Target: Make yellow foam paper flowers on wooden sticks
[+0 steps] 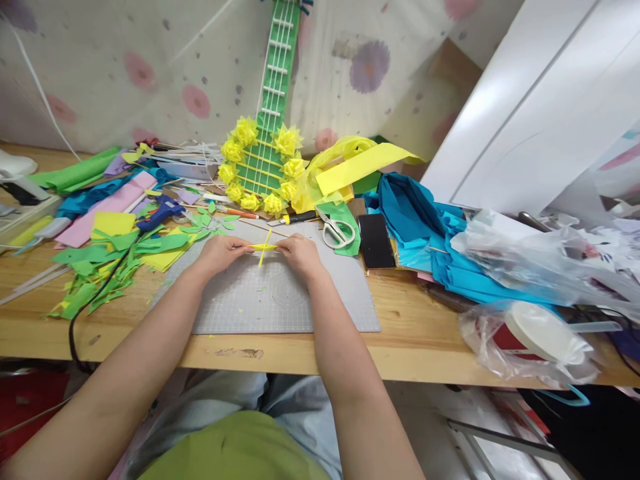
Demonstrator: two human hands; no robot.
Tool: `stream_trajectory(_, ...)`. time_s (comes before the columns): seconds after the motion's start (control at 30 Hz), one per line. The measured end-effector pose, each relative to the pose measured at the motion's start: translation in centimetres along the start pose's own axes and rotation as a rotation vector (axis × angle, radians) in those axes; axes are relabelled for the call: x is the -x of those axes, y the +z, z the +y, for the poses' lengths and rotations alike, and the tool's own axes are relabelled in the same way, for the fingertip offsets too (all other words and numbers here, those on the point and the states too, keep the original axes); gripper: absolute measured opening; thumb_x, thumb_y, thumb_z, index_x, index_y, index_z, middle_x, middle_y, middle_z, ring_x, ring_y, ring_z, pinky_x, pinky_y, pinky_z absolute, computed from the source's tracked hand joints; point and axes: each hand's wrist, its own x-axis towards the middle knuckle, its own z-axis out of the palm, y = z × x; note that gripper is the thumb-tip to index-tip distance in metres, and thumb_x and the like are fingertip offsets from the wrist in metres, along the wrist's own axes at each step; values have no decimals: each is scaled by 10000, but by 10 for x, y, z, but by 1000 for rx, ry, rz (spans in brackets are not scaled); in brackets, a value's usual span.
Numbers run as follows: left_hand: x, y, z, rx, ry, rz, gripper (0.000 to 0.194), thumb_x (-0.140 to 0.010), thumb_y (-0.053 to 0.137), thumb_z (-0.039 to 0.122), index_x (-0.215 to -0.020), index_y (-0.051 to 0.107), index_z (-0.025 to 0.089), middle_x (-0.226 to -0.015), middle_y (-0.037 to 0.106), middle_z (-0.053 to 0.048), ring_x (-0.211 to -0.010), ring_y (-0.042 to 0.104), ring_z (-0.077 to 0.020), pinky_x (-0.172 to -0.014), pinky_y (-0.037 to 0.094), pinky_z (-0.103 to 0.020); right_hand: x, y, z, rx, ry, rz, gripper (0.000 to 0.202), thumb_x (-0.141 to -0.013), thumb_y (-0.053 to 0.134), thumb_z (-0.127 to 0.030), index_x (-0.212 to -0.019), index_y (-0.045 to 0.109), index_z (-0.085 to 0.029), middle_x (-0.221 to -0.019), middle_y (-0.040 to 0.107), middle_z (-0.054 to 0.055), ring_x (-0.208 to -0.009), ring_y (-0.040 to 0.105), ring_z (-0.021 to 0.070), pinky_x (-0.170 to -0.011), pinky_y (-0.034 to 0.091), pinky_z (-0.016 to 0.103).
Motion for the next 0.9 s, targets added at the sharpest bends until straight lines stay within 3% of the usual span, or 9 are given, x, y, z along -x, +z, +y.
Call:
stream_trajectory(0.13, 3, 0, 5, -55, -12, 12, 295, -741, 534, 429, -942, 686, 274, -936, 692, 11, -820, 600, -166, -705, 412, -259, 0, 2, -1, 17, 15, 32, 226, -819, 518, -276, -974, 680, -248, -911, 675, 38, -895, 570, 154, -756, 398, 250)
stream_trajectory(0.27, 5, 7, 12, -73, 208, 158, 429, -681, 605, 404, -1068, 601, 220, -1132, 608, -35, -1048, 521, -207, -893, 376, -301, 0, 7, -5, 24, -15, 47, 232, -829, 498, -264, -984, 670, -257, -915, 677, 30, -925, 558, 158, -767, 400, 257)
stream_trajectory(0.33, 4, 11, 14, -96, 256, 203, 335, -700, 591, 343, -1004, 602, 203, -1073, 619, -46, -1028, 523, -205, -892, 374, -310, 0, 9, -8, 9, -31, 59, 234, -836, 485, -261, -984, 666, -259, -919, 677, 24, -946, 548, 159, -775, 403, 260)
stream_trajectory(0.47, 2, 19, 13, -112, 213, 215, 119, -744, 544, 273, -815, 610, 204, -866, 650, -22, -846, 569, -177, -754, 406, -288, 1, 12, -13, -35, -12, 113, 264, -830, 478, -237, -1045, 632, -254, -974, 657, 27, -968, 532, 169, -807, 412, 284)
stream_trajectory(0.63, 1, 22, 10, -118, 153, 277, 107, -734, 580, 311, -738, 606, 206, -813, 653, -12, -788, 572, -165, -689, 394, -277, 2, 14, -13, -115, -18, 277, 433, -770, 505, -193, -1201, 495, -224, -1177, 546, 51, -1089, 446, 191, -890, 386, 321)
stream_trajectory(0.77, 2, 21, 13, -136, 76, 308, 131, -730, 589, 339, -722, 616, 211, -789, 653, -9, -759, 573, -164, -672, 392, -279, 3, 14, -16, -169, 33, 378, 263, -752, 502, -247, -1002, 551, -184, -993, 577, 64, -936, 493, 187, -820, 397, 311)
stream_trajectory(0.9, 3, 21, 15, -155, 20, 332, 150, -732, 586, 358, -731, 634, 215, -798, 659, -18, -761, 582, -170, -669, 396, -282, 5, 13, -24, -119, -49, 288, 155, -758, 515, -284, -876, 562, -195, -852, 596, 31, -832, 496, 170, -756, 378, 286)
